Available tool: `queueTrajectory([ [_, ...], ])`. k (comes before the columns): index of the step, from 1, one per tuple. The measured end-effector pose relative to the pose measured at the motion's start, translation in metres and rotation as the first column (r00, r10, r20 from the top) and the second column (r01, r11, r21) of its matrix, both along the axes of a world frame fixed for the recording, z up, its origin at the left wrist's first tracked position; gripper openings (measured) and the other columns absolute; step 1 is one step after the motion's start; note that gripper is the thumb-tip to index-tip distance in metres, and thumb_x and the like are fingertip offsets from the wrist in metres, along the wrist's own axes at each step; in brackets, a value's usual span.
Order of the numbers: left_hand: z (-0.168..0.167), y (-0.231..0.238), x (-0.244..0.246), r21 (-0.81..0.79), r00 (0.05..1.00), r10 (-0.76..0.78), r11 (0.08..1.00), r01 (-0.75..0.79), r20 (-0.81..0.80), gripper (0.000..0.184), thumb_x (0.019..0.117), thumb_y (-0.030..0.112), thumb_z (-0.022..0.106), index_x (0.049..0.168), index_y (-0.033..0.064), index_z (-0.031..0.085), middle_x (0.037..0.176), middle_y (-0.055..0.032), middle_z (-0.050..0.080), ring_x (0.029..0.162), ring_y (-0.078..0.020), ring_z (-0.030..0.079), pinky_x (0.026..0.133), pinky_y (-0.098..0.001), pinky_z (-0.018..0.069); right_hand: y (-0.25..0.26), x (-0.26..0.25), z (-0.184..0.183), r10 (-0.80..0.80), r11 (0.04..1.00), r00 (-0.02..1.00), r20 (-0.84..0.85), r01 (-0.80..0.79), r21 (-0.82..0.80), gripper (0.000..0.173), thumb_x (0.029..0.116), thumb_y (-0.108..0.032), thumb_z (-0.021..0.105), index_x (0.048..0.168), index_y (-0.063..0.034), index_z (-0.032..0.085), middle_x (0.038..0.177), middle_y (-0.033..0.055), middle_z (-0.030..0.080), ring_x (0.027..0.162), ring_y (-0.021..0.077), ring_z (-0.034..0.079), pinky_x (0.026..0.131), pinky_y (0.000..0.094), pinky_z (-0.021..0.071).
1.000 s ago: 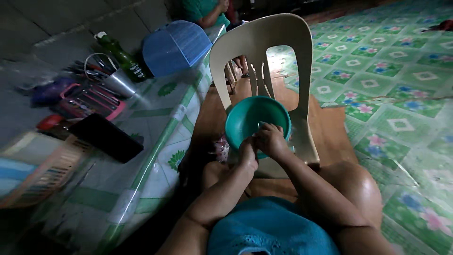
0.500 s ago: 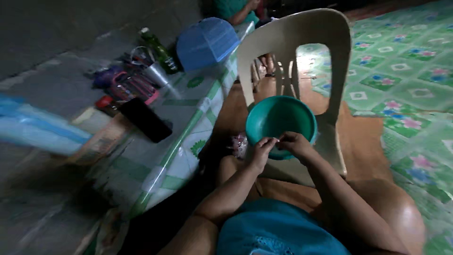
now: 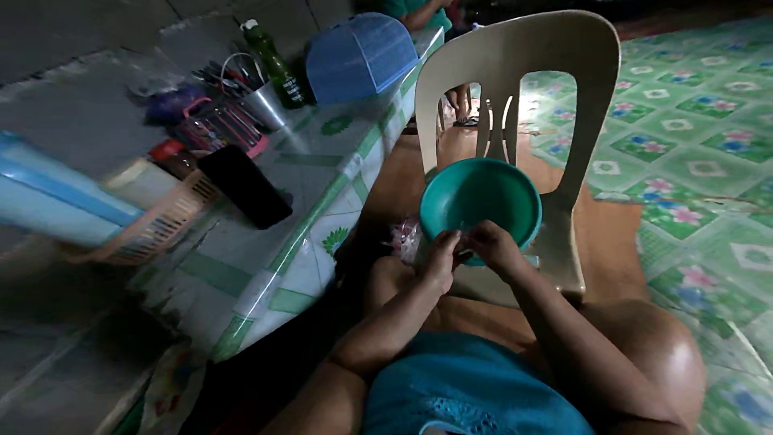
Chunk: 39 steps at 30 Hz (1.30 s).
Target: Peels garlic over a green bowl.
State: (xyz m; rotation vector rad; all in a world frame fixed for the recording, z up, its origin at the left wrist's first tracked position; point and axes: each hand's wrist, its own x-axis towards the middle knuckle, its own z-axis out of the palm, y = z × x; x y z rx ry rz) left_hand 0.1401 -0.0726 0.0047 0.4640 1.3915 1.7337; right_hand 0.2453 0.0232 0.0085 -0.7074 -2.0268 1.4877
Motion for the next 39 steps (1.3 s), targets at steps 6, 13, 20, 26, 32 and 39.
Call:
queueTrajectory([
  [6,-0.003,0.001,0.003,-0.064,0.933,0.122,0.992,-0.106,0.338,0.022,0.1087,0.018,0.044,0.113,0.0011,0.057,0.095,-0.0125,0.064,0.080,-0.0201,0.066,0.074,-0.0325,0.0594,-0.008,0.000,-0.002,-0.152,0.749,0.801,-0.579,-0.289,-0.596,0.021,0.1096,-0.021,0.039,0.103,-0.0136,0.057,0.085,0.0005,0.066,0.079,0.0132,0.065,0.074,0.0331,0.0569],
  [13,0.001,-0.027,0.005,0.040,0.949,-0.284,0.959,0.281,0.140,0.015,0.1047,0.006,0.053,0.118,0.0018,0.057,0.097,-0.0065,0.067,0.077,-0.0115,0.065,0.075,-0.0254,0.0571,0.023,0.023,0.004,-0.232,0.971,0.918,-0.323,0.201,-0.126,0.016,0.1036,-0.014,0.059,0.109,0.0002,0.063,0.097,0.0054,0.067,0.087,0.0114,0.066,0.085,0.0345,0.0573],
  [20,0.003,-0.057,-0.011,-0.020,0.975,-0.221,0.975,0.221,0.027,0.013,0.1014,0.005,0.060,0.113,-0.0002,0.060,0.095,-0.0055,0.068,0.076,-0.0100,0.065,0.073,-0.0245,0.0567,0.048,0.035,-0.001,-0.430,0.896,0.748,-0.506,0.424,-0.135,0.008,0.0981,-0.009,0.064,0.104,-0.0061,0.060,0.088,-0.0083,0.063,0.077,0.0010,0.064,0.075,0.0244,0.0582],
  [26,0.013,-0.053,-0.082,0.228,0.966,0.254,0.944,-0.238,-0.043,0.014,0.1053,0.013,0.054,0.117,0.0068,0.059,0.097,-0.0013,0.063,0.083,-0.0096,0.062,0.081,-0.0275,0.0556,0.051,0.046,0.002,-0.274,0.957,0.798,-0.536,0.282,-0.070,0.018,0.1068,-0.021,0.051,0.118,-0.0098,0.059,0.110,-0.0044,0.067,0.097,0.0061,0.066,0.089,0.0284,0.0562],
  [32,-0.016,-0.014,-0.173,0.195,0.883,0.457,0.861,-0.469,0.106,0.022,0.1057,0.016,0.056,0.126,0.0087,0.054,0.109,-0.0027,0.062,0.098,-0.0112,0.063,0.091,-0.0280,0.0542,0.059,0.052,0.010,-0.441,0.897,0.719,-0.537,0.363,-0.251,0.019,0.1042,-0.015,0.053,0.122,-0.0115,0.057,0.104,-0.0044,0.067,0.087,0.0078,0.067,0.078,0.0274,0.0588],
  [39,-0.094,-0.011,-0.190,-0.221,0.916,0.370,0.891,-0.397,-0.155,0.079,0.1008,0.049,0.061,0.162,0.0173,0.023,0.158,-0.0169,0.039,0.142,-0.0355,0.043,0.111,-0.0598,0.0412,0.085,0.096,0.018,-0.564,0.807,0.695,-0.447,0.579,-0.116,0.046,0.0943,-0.008,0.064,0.137,-0.0049,0.047,0.105,-0.0004,0.066,0.083,0.0082,0.067,0.074,0.0299,0.0595],
])
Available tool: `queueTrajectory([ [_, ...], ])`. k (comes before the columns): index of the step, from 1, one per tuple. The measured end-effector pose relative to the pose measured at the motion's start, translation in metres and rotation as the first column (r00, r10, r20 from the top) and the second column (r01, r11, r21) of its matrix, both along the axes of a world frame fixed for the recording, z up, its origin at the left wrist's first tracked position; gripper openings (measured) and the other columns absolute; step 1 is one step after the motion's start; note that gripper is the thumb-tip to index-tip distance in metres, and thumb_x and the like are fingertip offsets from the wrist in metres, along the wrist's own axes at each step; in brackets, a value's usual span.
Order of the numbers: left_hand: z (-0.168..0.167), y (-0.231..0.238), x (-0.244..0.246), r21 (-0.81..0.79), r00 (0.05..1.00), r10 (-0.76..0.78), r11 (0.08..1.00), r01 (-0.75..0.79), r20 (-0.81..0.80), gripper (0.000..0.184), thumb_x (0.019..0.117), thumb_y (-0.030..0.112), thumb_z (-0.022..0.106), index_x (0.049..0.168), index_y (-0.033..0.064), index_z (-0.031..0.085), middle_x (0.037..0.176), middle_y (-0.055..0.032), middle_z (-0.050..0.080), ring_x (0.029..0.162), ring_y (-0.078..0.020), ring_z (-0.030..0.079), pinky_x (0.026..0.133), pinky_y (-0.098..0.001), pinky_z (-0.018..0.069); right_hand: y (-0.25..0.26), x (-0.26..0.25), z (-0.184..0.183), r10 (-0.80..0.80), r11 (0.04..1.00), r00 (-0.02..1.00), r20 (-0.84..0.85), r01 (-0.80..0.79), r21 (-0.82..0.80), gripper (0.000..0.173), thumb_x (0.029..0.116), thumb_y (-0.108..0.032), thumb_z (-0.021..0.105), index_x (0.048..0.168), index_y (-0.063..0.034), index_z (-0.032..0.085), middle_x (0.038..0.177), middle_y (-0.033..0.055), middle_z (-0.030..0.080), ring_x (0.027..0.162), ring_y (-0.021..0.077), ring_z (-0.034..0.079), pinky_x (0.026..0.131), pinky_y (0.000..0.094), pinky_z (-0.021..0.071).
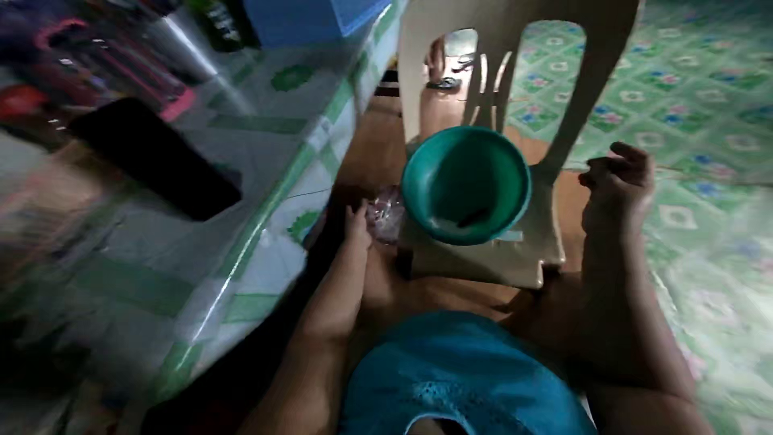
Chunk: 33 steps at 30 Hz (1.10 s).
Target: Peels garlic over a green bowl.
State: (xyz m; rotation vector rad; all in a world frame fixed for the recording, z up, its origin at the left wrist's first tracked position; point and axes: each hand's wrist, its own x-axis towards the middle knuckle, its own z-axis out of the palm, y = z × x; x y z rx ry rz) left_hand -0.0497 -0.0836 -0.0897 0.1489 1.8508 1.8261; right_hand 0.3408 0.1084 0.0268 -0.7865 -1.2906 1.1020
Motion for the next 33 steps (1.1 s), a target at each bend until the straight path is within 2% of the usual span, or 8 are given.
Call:
queueTrajectory([
  [3,0.005,0.000,0.011,0.049,0.997,0.064,0.997,-0.062,-0.042,0.068,0.1044,0.063,0.038,0.152,0.0156,0.046,0.152,-0.0101,0.051,0.137,-0.0292,0.050,0.108,-0.0553,0.0444,0.002,0.018,-0.003,0.012,0.998,0.921,0.389,0.016,-0.068,0.028,0.1034,-0.018,0.058,0.124,0.0007,0.058,0.094,0.0066,0.067,0.072,0.0115,0.067,0.071,0.0333,0.0610],
  [6,0.010,0.001,0.014,0.010,0.978,0.205,0.979,-0.204,-0.030,0.072,0.1050,0.064,0.035,0.141,0.0060,0.055,0.137,-0.0156,0.058,0.121,-0.0293,0.055,0.101,-0.0528,0.0455,-0.001,0.023,-0.019,0.157,0.984,0.557,0.815,-0.154,-0.084,0.029,0.1038,-0.009,0.056,0.130,0.0000,0.063,0.128,0.0204,0.066,0.116,0.0329,0.066,0.102,0.0553,0.0522],
  [14,0.000,0.000,0.006,-0.119,0.947,0.090,0.984,-0.132,-0.307,0.043,0.1074,0.028,0.053,0.142,0.0030,0.052,0.144,-0.0201,0.053,0.128,-0.0303,0.054,0.105,-0.0492,0.0475,-0.075,-0.024,-0.076,0.366,0.683,-0.089,0.926,-0.650,-0.333,0.031,0.1009,-0.025,0.063,0.127,-0.0091,0.070,0.134,0.0144,0.065,0.128,0.0351,0.058,0.110,0.0586,0.0435],
  [18,0.007,-0.021,0.044,-0.207,0.659,-0.192,0.977,0.056,-0.727,0.039,0.1003,0.024,0.065,0.128,-0.0029,0.060,0.129,-0.0224,0.060,0.119,-0.0289,0.059,0.102,-0.0424,0.0510,-0.104,-0.029,-0.077,0.335,0.679,-0.155,0.929,-0.643,-0.353,0.046,0.1010,-0.031,0.063,0.143,-0.0112,0.058,0.153,0.0119,0.051,0.145,0.0339,0.043,0.119,0.0577,0.0318],
  [21,0.006,-0.037,0.093,-0.442,0.042,-0.502,0.794,0.417,-0.864,0.026,0.0990,0.025,0.063,0.104,0.0041,0.077,0.107,-0.0138,0.074,0.107,-0.0285,0.070,0.099,-0.0473,0.0543,-0.112,-0.025,-0.074,0.324,0.683,-0.129,0.937,-0.654,-0.326,0.052,0.1004,-0.025,0.065,0.149,-0.0121,0.052,0.157,0.0124,0.047,0.149,0.0333,0.039,0.121,0.0566,0.0299],
  [23,0.008,-0.030,0.122,-0.645,-0.255,-0.612,0.580,0.498,-0.748,0.035,0.1021,0.036,0.059,0.117,0.0083,0.075,0.124,-0.0104,0.072,0.119,-0.0284,0.067,0.104,-0.0470,0.0520,-0.116,-0.023,-0.078,0.310,0.699,-0.090,0.946,-0.653,-0.292,0.049,0.0995,-0.022,0.065,0.146,-0.0102,0.055,0.155,0.0136,0.049,0.148,0.0340,0.040,0.121,0.0561,0.0301],
  [28,0.026,-0.004,0.156,-0.876,-0.255,-0.882,0.282,0.392,-0.398,0.052,0.1063,0.028,0.052,0.152,0.0032,0.047,0.154,-0.0137,0.050,0.143,-0.0299,0.047,0.119,-0.0445,0.0363,-0.120,-0.027,-0.081,0.285,0.730,-0.085,0.955,-0.627,-0.274,0.047,0.1000,-0.024,0.064,0.144,-0.0089,0.057,0.154,0.0130,0.050,0.147,0.0318,0.041,0.121,0.0555,0.0301],
  [33,0.022,-0.001,0.160,-0.903,-0.249,-0.918,0.201,0.379,-0.309,0.050,0.1021,0.003,0.044,0.152,0.0056,0.047,0.160,-0.0085,0.044,0.150,-0.0245,0.037,0.123,-0.0415,0.0301,-0.123,-0.024,-0.084,0.270,0.736,-0.034,0.962,-0.637,-0.229,0.046,0.0989,-0.023,0.065,0.143,-0.0099,0.059,0.153,0.0116,0.052,0.146,0.0310,0.044,0.120,0.0551,0.0321],
])
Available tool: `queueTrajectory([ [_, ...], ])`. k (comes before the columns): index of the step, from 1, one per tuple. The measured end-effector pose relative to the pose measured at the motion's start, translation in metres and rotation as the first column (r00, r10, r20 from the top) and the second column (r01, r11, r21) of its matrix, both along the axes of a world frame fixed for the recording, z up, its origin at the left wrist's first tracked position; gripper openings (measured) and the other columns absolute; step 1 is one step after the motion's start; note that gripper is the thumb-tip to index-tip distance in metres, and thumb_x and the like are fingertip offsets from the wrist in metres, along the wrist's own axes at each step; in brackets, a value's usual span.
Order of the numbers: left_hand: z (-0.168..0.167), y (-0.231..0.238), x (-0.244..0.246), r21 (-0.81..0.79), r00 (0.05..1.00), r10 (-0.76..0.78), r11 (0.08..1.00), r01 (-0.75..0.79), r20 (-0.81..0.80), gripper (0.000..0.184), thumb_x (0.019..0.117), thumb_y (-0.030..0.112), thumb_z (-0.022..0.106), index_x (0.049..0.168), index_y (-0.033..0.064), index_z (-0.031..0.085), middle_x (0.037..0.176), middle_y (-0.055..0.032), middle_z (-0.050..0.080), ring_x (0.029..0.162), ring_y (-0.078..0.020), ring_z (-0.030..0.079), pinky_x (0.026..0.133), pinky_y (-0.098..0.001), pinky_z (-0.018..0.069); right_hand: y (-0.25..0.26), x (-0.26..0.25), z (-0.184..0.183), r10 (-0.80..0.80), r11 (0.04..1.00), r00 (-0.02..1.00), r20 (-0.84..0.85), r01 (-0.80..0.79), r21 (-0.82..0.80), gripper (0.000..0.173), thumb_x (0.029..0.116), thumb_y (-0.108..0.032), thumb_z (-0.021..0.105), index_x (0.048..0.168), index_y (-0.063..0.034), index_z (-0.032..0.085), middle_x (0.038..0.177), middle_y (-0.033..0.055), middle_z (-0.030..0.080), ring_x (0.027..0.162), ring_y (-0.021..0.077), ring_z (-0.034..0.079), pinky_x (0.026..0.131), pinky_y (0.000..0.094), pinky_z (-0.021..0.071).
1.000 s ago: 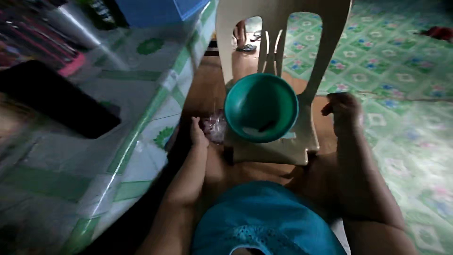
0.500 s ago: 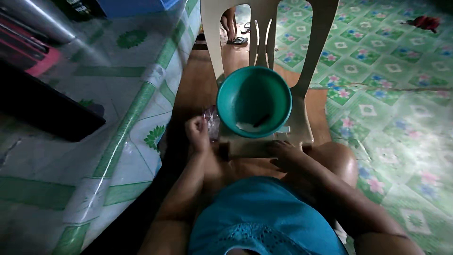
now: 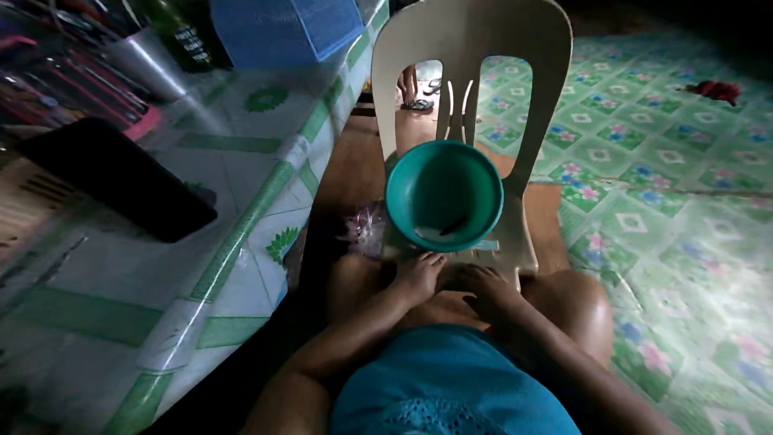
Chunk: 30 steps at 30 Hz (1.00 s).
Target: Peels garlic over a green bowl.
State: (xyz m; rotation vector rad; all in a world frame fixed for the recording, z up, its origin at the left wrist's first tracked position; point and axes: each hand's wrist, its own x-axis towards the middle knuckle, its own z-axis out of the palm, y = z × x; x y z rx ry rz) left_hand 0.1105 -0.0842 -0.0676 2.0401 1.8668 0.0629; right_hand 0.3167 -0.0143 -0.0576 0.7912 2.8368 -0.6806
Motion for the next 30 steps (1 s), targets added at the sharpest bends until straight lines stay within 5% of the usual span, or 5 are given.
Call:
queueTrajectory([
  [4,-0.002,-0.017,-0.002,0.080,0.997,-0.074,0.994,0.074,0.001,0.048,0.1008,0.013,0.057,0.148,0.0023,0.052,0.156,-0.0127,0.048,0.147,-0.0282,0.042,0.121,-0.0441,0.0327,-0.004,0.001,0.005,-0.002,1.000,0.999,0.032,0.002,-0.011,0.051,0.0996,-0.021,0.064,0.148,-0.0084,0.054,0.157,0.0122,0.047,0.149,0.0312,0.039,0.122,0.0538,0.0283],
  [12,-0.031,-0.040,-0.017,0.527,0.978,-0.208,0.832,0.174,0.005,0.021,0.1000,0.014,0.060,0.111,0.0026,0.075,0.121,-0.0133,0.073,0.117,-0.0300,0.068,0.102,-0.0447,0.0540,0.002,0.005,0.013,0.010,0.996,0.999,0.046,-0.006,-0.089,0.050,0.1013,-0.027,0.063,0.147,-0.0082,0.055,0.156,0.0131,0.048,0.149,0.0310,0.039,0.123,0.0532,0.0273],
  [18,-0.017,-0.023,-0.018,0.526,0.995,-0.049,0.850,-0.004,0.087,0.036,0.1002,0.032,0.064,0.122,0.0049,0.073,0.121,-0.0144,0.071,0.112,-0.0290,0.069,0.099,-0.0442,0.0555,0.006,0.007,0.010,0.007,0.995,1.000,0.017,-0.005,-0.103,0.051,0.1015,-0.028,0.063,0.148,-0.0088,0.054,0.156,0.0116,0.049,0.149,0.0293,0.040,0.123,0.0515,0.0273],
  [25,-0.003,-0.017,-0.026,0.141,0.981,-0.189,0.971,0.192,-0.035,0.054,0.1009,0.039,0.062,0.143,0.0042,0.058,0.147,-0.0125,0.057,0.139,-0.0297,0.052,0.117,-0.0487,0.0388,0.007,0.008,0.006,-0.004,0.995,1.000,0.030,0.007,-0.100,0.052,0.1012,-0.028,0.063,0.148,-0.0082,0.054,0.157,0.0117,0.047,0.150,0.0285,0.038,0.125,0.0494,0.0256],
  [30,-0.024,-0.035,-0.036,0.524,0.957,-0.253,0.801,0.289,-0.141,0.016,0.0981,0.010,0.060,0.103,0.0059,0.075,0.109,-0.0092,0.074,0.106,-0.0274,0.071,0.091,-0.0463,0.0578,0.009,0.008,0.021,0.001,0.989,1.000,0.009,0.000,-0.145,0.045,0.1028,-0.026,0.062,0.144,-0.0079,0.059,0.153,0.0116,0.052,0.147,0.0282,0.042,0.123,0.0483,0.0288],
])
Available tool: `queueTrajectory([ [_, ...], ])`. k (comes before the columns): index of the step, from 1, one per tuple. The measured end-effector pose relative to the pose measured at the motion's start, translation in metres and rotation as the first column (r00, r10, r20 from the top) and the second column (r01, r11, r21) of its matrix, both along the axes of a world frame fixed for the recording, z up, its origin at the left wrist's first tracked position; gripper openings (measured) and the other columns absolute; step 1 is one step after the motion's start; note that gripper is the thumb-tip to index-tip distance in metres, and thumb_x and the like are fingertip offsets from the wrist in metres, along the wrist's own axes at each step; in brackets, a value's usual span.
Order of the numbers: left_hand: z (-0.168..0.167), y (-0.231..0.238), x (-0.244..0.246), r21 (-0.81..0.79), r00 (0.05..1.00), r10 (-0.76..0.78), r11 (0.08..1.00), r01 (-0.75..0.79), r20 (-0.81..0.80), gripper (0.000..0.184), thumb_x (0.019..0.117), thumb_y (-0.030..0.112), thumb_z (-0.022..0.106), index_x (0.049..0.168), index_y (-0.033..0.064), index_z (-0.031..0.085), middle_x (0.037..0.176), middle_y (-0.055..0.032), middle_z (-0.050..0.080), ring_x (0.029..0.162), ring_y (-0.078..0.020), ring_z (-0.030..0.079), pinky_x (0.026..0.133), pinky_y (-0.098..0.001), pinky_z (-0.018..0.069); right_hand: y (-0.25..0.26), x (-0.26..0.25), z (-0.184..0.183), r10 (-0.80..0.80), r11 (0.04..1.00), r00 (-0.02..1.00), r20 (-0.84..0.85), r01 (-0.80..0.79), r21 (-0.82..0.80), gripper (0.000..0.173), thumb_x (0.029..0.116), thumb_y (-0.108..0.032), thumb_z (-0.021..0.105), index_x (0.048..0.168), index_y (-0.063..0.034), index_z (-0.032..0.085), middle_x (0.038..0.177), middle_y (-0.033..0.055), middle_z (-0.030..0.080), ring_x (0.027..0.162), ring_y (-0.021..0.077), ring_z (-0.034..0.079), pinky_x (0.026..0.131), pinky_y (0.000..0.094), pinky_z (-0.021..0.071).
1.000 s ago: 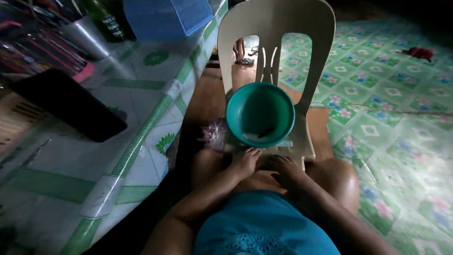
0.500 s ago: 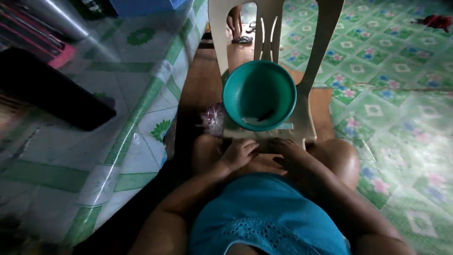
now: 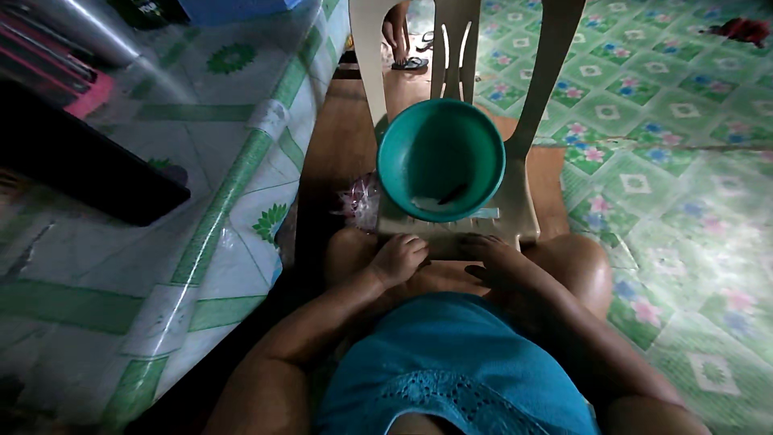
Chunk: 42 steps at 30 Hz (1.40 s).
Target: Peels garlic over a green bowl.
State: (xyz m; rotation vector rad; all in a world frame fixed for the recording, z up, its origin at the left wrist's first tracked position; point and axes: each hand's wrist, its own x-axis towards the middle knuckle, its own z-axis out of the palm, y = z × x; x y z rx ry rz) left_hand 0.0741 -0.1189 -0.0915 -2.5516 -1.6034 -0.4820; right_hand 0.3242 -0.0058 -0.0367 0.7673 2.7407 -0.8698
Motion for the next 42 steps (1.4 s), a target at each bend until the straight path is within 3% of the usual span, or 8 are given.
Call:
queueTrajectory([
  [8,0.042,0.012,0.014,-0.172,0.894,0.172,0.979,-0.108,0.413,0.018,0.0953,0.014,0.065,0.092,0.0007,0.076,0.097,-0.0141,0.073,0.095,-0.0252,0.071,0.089,-0.0425,0.0580,-0.007,-0.032,-0.003,-0.052,0.996,0.951,-0.306,0.029,-0.080,0.034,0.1025,-0.022,0.061,0.128,-0.0003,0.067,0.129,0.0192,0.067,0.128,0.0337,0.059,0.113,0.0523,0.0401],
  [12,0.093,0.038,0.016,-0.441,0.333,0.517,0.853,-0.281,0.788,0.024,0.0998,0.024,0.068,0.105,0.0017,0.072,0.101,-0.0081,0.070,0.091,-0.0151,0.067,0.086,-0.0361,0.0559,0.001,-0.045,0.008,-0.428,0.834,0.787,-0.445,0.154,-0.530,0.022,0.1064,-0.015,0.054,0.106,0.0028,0.068,0.094,0.0051,0.071,0.086,0.0085,0.068,0.086,0.0281,0.0568],
  [15,0.100,0.054,0.007,-0.541,-0.081,0.535,0.836,-0.091,0.841,0.033,0.1083,0.031,0.051,0.122,0.0049,0.065,0.107,-0.0052,0.069,0.093,-0.0146,0.067,0.084,-0.0325,0.0560,0.007,-0.053,0.012,-0.660,0.585,0.621,-0.424,0.070,-0.808,0.018,0.1061,-0.009,0.052,0.099,0.0012,0.064,0.088,0.0036,0.069,0.079,0.0108,0.069,0.081,0.0298,0.0597],
  [20,0.091,0.048,0.021,-0.692,0.002,0.711,0.683,0.233,0.703,0.039,0.1076,0.031,0.053,0.132,0.0010,0.059,0.112,-0.0077,0.069,0.098,-0.0148,0.068,0.087,-0.0323,0.0563,0.011,-0.055,0.004,-0.663,0.560,0.639,-0.391,0.076,-0.825,0.016,0.1053,-0.009,0.054,0.099,0.0016,0.064,0.086,0.0035,0.069,0.076,0.0111,0.068,0.078,0.0298,0.0591],
  [27,0.086,0.053,0.036,-0.588,-0.119,0.583,0.809,-0.004,0.803,0.039,0.0957,0.003,0.069,0.133,0.0001,0.057,0.099,-0.0088,0.068,0.085,-0.0132,0.066,0.081,-0.0279,0.0559,0.002,-0.053,-0.008,-0.562,0.655,0.738,-0.373,0.122,-0.745,0.016,0.1042,-0.010,0.056,0.100,0.0018,0.066,0.087,0.0013,0.068,0.079,0.0071,0.066,0.081,0.0273,0.0573],
  [32,0.086,0.050,0.040,-0.555,0.156,0.562,0.827,-0.087,0.812,0.052,0.0912,0.006,0.075,0.139,0.0004,0.054,0.094,-0.0092,0.072,0.083,-0.0124,0.070,0.082,-0.0301,0.0588,0.007,-0.046,-0.020,-0.488,0.695,0.751,-0.445,0.025,-0.719,0.023,0.1018,-0.015,0.060,0.120,-0.0008,0.063,0.107,0.0022,0.067,0.096,0.0047,0.065,0.089,0.0256,0.0554],
  [35,0.081,0.050,0.045,-0.565,0.204,0.567,0.822,-0.077,0.798,0.053,0.0903,0.005,0.076,0.139,0.0008,0.055,0.093,-0.0074,0.072,0.082,-0.0109,0.069,0.082,-0.0290,0.0588,0.009,-0.046,-0.028,-0.513,0.708,0.694,-0.505,0.010,-0.706,0.015,0.1017,-0.016,0.062,0.104,-0.0035,0.069,0.093,-0.0045,0.068,0.087,0.0000,0.063,0.084,0.0230,0.0542],
  [42,0.081,0.053,0.050,-0.612,0.132,0.620,0.784,-0.103,0.773,0.018,0.1003,0.014,0.066,0.105,-0.0026,0.071,0.091,-0.0056,0.072,0.082,-0.0094,0.068,0.082,-0.0270,0.0578,0.014,-0.046,-0.025,-0.493,0.736,0.745,-0.450,0.081,-0.673,0.017,0.1023,-0.016,0.061,0.099,-0.0023,0.070,0.086,-0.0046,0.065,0.078,-0.0026,0.059,0.075,0.0191,0.0506],
])
